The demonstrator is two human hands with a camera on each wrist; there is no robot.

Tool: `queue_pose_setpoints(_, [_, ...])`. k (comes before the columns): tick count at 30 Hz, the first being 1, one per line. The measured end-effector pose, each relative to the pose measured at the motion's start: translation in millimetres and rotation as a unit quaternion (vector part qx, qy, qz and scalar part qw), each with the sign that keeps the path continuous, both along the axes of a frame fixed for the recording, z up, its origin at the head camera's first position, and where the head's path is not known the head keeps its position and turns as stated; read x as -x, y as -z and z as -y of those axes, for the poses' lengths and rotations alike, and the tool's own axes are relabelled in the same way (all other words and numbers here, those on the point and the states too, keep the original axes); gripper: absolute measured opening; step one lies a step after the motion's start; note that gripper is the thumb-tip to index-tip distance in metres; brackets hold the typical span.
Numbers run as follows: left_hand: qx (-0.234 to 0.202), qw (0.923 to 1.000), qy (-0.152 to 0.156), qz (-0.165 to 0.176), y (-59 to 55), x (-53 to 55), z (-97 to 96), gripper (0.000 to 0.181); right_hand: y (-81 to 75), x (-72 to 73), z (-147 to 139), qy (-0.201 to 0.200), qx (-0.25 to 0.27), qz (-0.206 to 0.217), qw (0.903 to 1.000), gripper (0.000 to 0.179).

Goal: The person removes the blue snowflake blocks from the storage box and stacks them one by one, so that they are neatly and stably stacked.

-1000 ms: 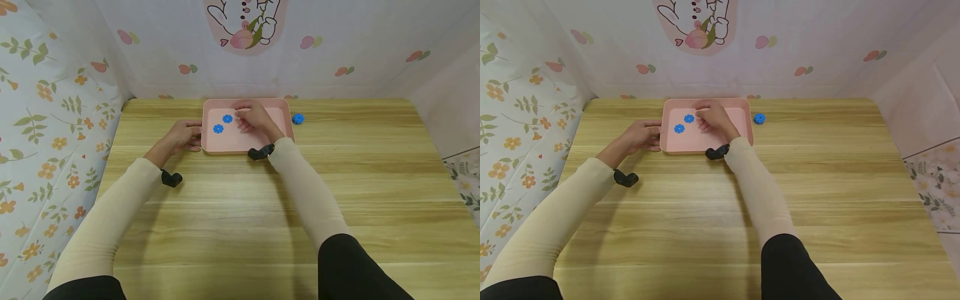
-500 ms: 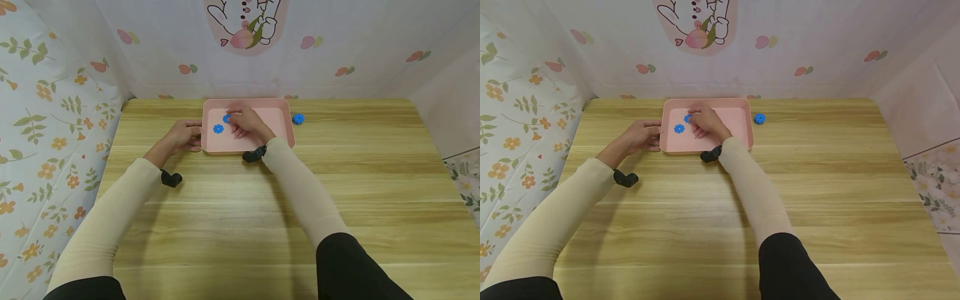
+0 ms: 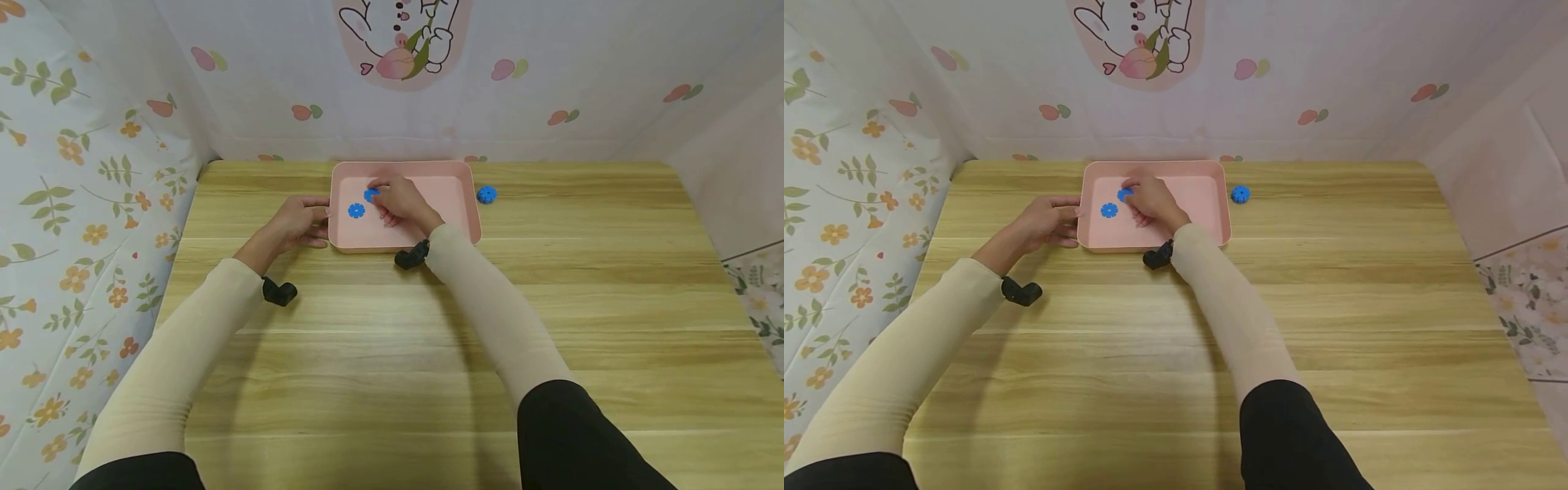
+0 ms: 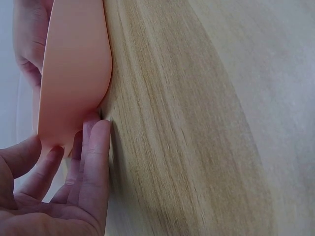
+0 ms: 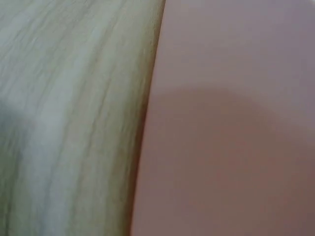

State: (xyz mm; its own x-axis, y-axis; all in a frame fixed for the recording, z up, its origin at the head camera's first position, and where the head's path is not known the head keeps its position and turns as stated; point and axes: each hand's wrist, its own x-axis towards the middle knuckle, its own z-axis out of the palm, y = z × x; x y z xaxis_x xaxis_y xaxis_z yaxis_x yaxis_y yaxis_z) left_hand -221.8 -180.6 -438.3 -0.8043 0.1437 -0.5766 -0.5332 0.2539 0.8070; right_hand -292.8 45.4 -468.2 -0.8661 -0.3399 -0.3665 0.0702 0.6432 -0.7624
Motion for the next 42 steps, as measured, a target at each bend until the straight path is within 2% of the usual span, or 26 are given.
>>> queue_pose_setpoints(4, [0.000, 1.0000, -0.001, 0.001, 0.4, -0.4, 0.1, 0.043, 0.9, -0.3, 1, 0.002, 0.003, -0.007, 1.0000, 0.031])
queue_pose_setpoints(12, [0.000, 1.0000, 0.003, 0.000, 2.0, -2.4, 0.7, 0.044, -1.0, -4.0, 1, 0.014, 0.011, 0.008, 0.9998, 0.022])
queue_pose_setpoints(16, [0.002, 1.0000, 0.003, -0.003, 2.8, -3.0, 0.2, 0.044, -3.5, -6.7, -2, 0.022, 0.044, 0.024, 0.9985, 0.020])
queue_pose_setpoints(22, [-0.001, 1.0000, 0.004, -0.005, 2.4, -3.6, -0.3, 0.044, -6.3, -8.5, -12, 0.054, 0.103, 0.058, 0.9915, 0.017])
queue_pose_setpoints(27, [0.000, 1.0000, 0.002, -0.001, 1.4, -3.3, -0.2, 0.044, -11.0, -8.8, -20, 0.062, 0.103, 0.073, 0.9900, 0.019])
queue_pose_setpoints(39, [0.000, 1.0000, 0.000, -0.002, -0.6, -1.3, -1.2, 0.044, -29.3, -13.5, -56, 0.075, 0.103, 0.012, 0.9917, 0.023])
queue_pose_setpoints(42, [0.001, 1.0000, 0.001, -0.005, -0.5, -1.4, -1.4, 0.044, -31.8, -13.9, -69, 0.101, 0.108, -0.011, 0.9890, 0.022])
